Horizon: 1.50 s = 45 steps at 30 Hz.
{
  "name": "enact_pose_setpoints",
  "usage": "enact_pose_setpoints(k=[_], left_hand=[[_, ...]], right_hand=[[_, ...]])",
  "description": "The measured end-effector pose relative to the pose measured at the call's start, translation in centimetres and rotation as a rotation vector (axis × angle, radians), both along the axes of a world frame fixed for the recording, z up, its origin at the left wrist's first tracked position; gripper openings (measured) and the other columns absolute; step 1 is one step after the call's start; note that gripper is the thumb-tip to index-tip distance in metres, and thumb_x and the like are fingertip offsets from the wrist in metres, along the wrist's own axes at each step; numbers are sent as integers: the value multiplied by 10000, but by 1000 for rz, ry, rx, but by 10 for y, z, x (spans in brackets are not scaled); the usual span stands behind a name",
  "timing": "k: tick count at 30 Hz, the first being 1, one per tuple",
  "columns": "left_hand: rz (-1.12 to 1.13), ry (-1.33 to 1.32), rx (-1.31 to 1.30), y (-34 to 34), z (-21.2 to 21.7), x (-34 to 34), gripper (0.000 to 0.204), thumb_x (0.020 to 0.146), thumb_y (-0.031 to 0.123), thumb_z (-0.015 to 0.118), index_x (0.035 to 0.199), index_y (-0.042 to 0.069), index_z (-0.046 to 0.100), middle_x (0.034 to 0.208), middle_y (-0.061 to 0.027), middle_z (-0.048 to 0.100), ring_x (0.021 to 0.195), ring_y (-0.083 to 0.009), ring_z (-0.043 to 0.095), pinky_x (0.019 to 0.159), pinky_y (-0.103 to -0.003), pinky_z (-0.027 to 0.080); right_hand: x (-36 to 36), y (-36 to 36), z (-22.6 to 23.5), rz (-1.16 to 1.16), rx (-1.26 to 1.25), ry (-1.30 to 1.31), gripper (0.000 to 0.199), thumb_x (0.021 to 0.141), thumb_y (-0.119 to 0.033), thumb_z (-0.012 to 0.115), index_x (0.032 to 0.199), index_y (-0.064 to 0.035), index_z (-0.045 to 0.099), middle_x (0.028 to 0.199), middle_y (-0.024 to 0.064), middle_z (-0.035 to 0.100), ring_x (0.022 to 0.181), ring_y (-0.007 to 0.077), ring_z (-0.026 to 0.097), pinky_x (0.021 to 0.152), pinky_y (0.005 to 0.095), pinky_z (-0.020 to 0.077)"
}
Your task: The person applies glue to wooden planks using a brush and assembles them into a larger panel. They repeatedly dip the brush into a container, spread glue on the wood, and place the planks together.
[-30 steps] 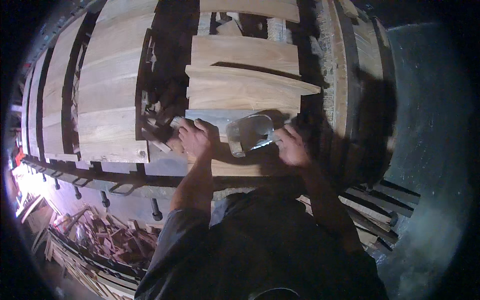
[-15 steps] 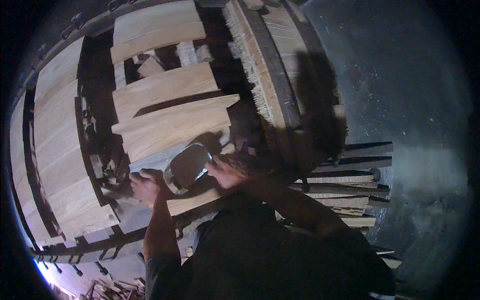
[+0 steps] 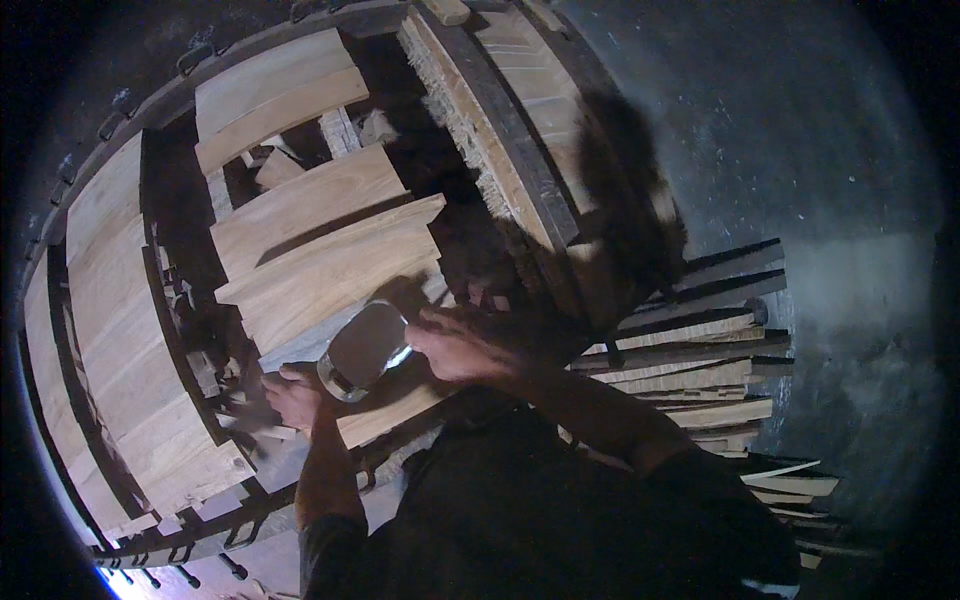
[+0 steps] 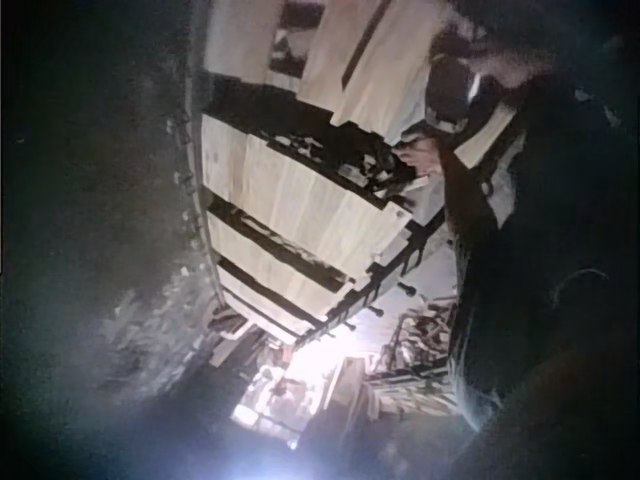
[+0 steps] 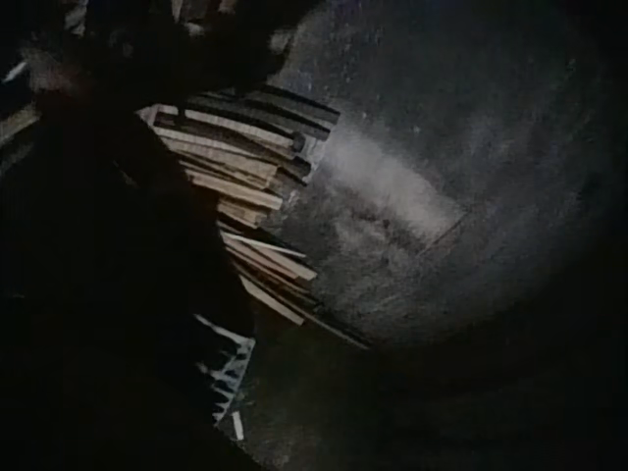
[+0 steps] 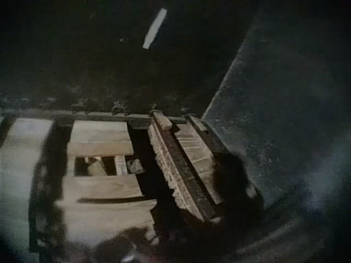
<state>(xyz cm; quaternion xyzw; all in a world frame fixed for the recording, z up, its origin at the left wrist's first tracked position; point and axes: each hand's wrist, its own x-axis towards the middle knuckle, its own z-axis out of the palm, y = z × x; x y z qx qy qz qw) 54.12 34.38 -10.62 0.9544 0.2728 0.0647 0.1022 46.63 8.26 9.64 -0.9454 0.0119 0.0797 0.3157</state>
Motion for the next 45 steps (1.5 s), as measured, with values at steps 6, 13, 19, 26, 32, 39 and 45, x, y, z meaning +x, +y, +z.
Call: enact_pose_setpoints(k=[6, 13, 19, 26, 32, 39, 45], left_hand=[[1, 40, -49, 0, 24, -2, 563, 927, 467, 417, 1313, 70, 516, 1076, -225, 619, 974, -418, 622, 762, -548, 516], [-30, 13, 169, 6, 27, 0, 484, 898, 417, 473, 1233, 79, 558, 927, -165, 650, 778, -369, 645, 715, -547, 453], [14, 36, -85, 9, 21, 2, 535, 905, 426, 448, 1272, 39, 499, 1036, -226, 577, 962, -383, 566, 800, -513, 461], [28, 90, -136, 11, 24, 3, 598, 918, 417, 454, 1387, 46, 432, 1059, -210, 574, 992, -370, 554, 828, -484, 462], [43, 142, -174, 11, 29, 5, 600, 919, 413, 448, 1391, 45, 412, 1072, -212, 560, 1030, -378, 537, 834, -485, 453], [28, 111, -219, 13, 28, 6, 580, 916, 414, 439, 1361, 43, 433, 1071, -218, 556, 1028, -390, 534, 830, -499, 460], [38, 91, -198, 8, 35, 7, 562, 902, 396, 461, 1331, 33, 459, 1026, -224, 563, 995, -395, 540, 831, -496, 460]], right_hand=[[25, -9, 6, -329, 261, 115, 176, 925, -174, 539, 937, -32, 642, 915, 160, 660, 850, 330, 633, 760, 408, 480], [-14, -74, -40, -342, 221, 209, 117, 882, -138, 634, 867, -32, 683, 810, 97, 660, 743, 174, 599, 691, 311, 490], [-6, -113, -19, -737, 969, 375, 142, 922, -198, 600, 881, -61, 599, 644, 1, 499, 501, 109, 448, 472, 261, 332], [119, -8, 14, -623, 1062, 147, 158, 938, -215, 607, 902, -62, 593, 707, 8, 505, 510, 119, 424, 490, 270, 318], [207, 87, -6, -472, 642, 32, 216, 873, -235, 702, 911, -24, 674, 686, -7, 559, 575, 80, 471, 505, 244, 350], [244, 131, -42, -293, 280, -180, 312, 823, -249, 723, 776, 47, 635, 642, 95, 606, 600, 154, 516, 600, 352, 443], [223, 107, -17, -357, 256, -216, 255, 833, -196, 719, 781, 41, 641, 678, 111, 642, 632, 154, 555, 622, 335, 461]])
